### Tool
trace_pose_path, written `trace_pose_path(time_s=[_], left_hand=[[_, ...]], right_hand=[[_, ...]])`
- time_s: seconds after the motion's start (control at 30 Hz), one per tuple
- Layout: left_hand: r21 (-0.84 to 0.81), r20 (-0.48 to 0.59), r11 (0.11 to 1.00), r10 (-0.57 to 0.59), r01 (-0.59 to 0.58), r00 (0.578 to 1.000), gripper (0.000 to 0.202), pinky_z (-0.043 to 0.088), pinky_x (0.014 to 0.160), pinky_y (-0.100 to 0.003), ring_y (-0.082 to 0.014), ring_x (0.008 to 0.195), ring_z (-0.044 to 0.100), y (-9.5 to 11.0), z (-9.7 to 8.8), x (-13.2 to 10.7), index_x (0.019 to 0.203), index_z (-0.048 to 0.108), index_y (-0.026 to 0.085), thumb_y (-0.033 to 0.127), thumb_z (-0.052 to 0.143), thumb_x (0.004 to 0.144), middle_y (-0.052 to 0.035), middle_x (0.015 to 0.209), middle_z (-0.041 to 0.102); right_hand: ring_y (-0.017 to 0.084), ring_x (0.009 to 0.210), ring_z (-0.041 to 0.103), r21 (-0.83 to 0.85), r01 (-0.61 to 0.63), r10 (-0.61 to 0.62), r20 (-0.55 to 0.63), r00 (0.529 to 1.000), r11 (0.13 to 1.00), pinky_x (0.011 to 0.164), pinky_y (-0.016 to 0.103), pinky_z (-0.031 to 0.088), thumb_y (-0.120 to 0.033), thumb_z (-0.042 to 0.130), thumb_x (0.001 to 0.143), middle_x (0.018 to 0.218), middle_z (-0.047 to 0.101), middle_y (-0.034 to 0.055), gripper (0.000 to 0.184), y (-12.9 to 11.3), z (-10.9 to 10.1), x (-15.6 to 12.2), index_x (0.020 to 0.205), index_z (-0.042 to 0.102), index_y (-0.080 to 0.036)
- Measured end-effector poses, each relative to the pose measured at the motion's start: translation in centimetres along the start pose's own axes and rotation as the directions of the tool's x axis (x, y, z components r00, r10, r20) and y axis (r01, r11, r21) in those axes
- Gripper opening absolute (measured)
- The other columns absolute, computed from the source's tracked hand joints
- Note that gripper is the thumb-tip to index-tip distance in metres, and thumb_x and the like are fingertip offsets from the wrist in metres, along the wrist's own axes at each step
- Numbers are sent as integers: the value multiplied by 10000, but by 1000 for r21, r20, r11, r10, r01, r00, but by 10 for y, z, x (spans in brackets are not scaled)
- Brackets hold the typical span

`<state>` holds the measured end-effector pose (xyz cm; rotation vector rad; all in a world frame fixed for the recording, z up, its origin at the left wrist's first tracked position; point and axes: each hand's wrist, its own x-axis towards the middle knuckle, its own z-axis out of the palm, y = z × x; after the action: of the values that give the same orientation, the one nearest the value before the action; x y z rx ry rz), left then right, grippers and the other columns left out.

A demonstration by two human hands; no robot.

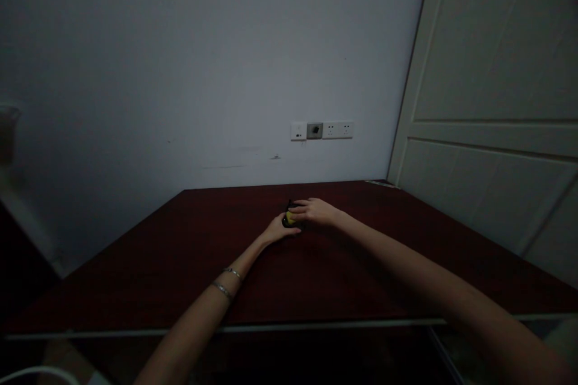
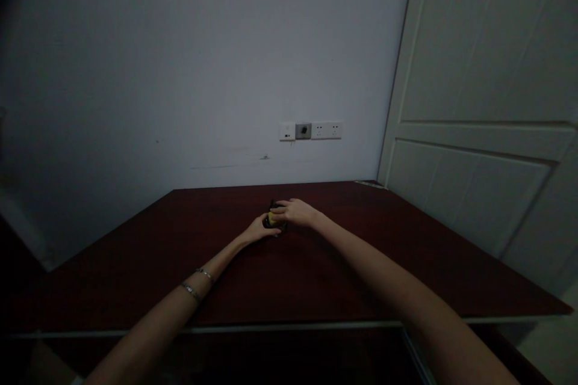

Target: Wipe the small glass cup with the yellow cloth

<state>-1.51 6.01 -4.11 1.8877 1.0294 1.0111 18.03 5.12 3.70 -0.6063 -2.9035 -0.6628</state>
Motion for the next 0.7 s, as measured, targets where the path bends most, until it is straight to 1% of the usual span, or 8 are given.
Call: trace_pose_path(time_s=[0.07, 0.2, 0.3, 0.4, 0.5, 0.6, 0.67, 0.7], left_hand=[[40, 6, 999, -25, 25, 1000, 677, 427, 867, -357, -236, 983, 560, -1, -1, 0, 1095, 516, 96, 359, 763, 523, -123, 1067, 605], [127, -36, 990, -57, 61, 998, 687, 452, 806, -346, -237, 927, 576, -3, -1, 1, 1075, 538, 97, 394, 763, 497, -111, 1020, 624], [118, -26, 992, -35, 38, 999, 678, 461, 786, -331, -234, 918, 581, -1, 0, -1, 1073, 539, 90, 387, 760, 505, -117, 1017, 627], [90, -9, 996, -25, 25, 1000, 653, 461, 797, -324, -232, 922, 586, 4, -1, -3, 1066, 546, 89, 362, 761, 513, -117, 1016, 632], [98, -6, 995, -25, 25, 1000, 646, 456, 811, -328, -237, 933, 586, 7, -2, -5, 1068, 553, 98, 354, 761, 513, -111, 1022, 633], [111, -7, 994, -26, 27, 1000, 654, 455, 811, -329, -243, 945, 582, 7, -3, -6, 1083, 551, 109, 353, 758, 513, -105, 1029, 633], [119, -23, 992, -28, 30, 999, 643, 454, 811, -331, -243, 940, 582, 7, -3, -7, 1075, 560, 119, 347, 759, 508, -98, 1019, 638], [121, -32, 992, -28, 31, 999, 632, 452, 813, -332, -241, 936, 582, 7, -3, -7, 1066, 567, 124, 340, 761, 504, -93, 1010, 641]], right_hand=[[243, 1239, 363, -29, 52, -51, 32, 998, 998, 793, 372, 426, -252, 450, 859, 1303, 480, 12, 335, 3, 5, -2, 1184, 485, -325], [236, 1251, 343, -66, 128, -124, 51, 991, 990, 819, 362, 393, -232, 437, 866, 1309, 474, 16, 334, 7, 11, -5, 1187, 485, -309], [219, 1271, 309, -71, 199, -196, 53, 979, 977, 868, 357, 351, -220, 435, 868, 1295, 488, 10, 319, 9, 11, -2, 1167, 506, -306], [193, 1280, 292, -58, 252, -248, 66, 967, 966, 892, 341, 329, -212, 443, 864, 1262, 520, 14, 317, 10, 10, 4, 1162, 512, -296], [190, 1276, 299, -52, 282, -277, 81, 957, 958, 907, 347, 324, -203, 446, 861, 1244, 537, 16, 334, 12, 9, 8, 1181, 496, -285], [217, 1278, 288, -51, 299, -293, 100, 951, 953, 941, 394, 298, -202, 446, 860, 1253, 530, -7, 335, 14, 9, 9, 1176, 497, -301], [250, 1273, 286, -59, 256, -248, 116, 962, 965, 944, 437, 294, -188, 469, 844, 1255, 527, -31, 348, 13, 10, 8, 1160, 506, -328], [264, 1262, 300, -62, 216, -207, 122, 971, 974, 929, 450, 313, -178, 483, 833, 1255, 526, -39, 364, 12, 11, 7, 1157, 506, -342]])
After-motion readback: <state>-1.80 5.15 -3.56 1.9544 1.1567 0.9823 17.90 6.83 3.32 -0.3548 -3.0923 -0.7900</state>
